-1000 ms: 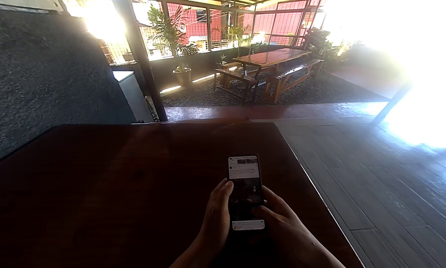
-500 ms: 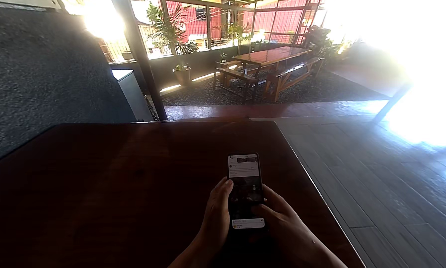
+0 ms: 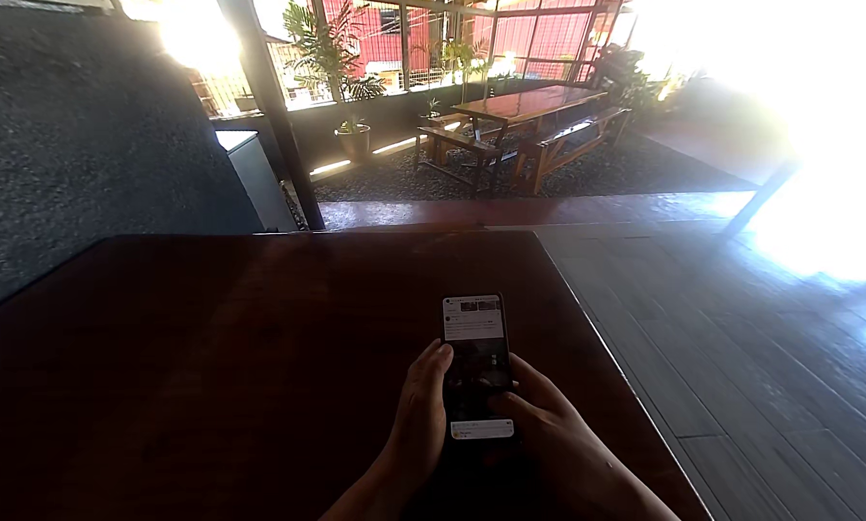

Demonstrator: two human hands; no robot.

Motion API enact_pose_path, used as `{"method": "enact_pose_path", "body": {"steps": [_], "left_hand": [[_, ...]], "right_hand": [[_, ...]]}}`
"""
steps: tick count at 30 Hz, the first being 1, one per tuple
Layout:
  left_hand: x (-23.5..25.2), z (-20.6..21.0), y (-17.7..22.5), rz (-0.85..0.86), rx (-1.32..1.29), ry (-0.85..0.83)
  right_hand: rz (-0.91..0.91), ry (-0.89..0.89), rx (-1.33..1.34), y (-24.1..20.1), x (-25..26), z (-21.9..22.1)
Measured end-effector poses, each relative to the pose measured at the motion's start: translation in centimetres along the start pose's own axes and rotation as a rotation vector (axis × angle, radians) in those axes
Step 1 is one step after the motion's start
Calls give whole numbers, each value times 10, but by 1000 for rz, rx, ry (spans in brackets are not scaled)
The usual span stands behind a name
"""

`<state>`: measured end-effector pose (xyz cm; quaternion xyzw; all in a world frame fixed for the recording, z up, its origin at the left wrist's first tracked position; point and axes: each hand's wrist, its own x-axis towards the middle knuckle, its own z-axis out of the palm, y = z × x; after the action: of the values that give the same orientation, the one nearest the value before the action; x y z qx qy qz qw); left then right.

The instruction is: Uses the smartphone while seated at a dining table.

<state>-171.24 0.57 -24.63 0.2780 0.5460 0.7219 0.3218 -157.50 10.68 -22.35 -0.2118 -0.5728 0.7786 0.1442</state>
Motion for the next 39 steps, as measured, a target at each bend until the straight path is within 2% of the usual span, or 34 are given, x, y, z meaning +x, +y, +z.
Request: {"method": "enact_pose_path", "body": {"steps": [39], "left_hand": [[0,0,1,4,-13,-29]], "right_hand": [[17,16,23,0,0,1]]}}
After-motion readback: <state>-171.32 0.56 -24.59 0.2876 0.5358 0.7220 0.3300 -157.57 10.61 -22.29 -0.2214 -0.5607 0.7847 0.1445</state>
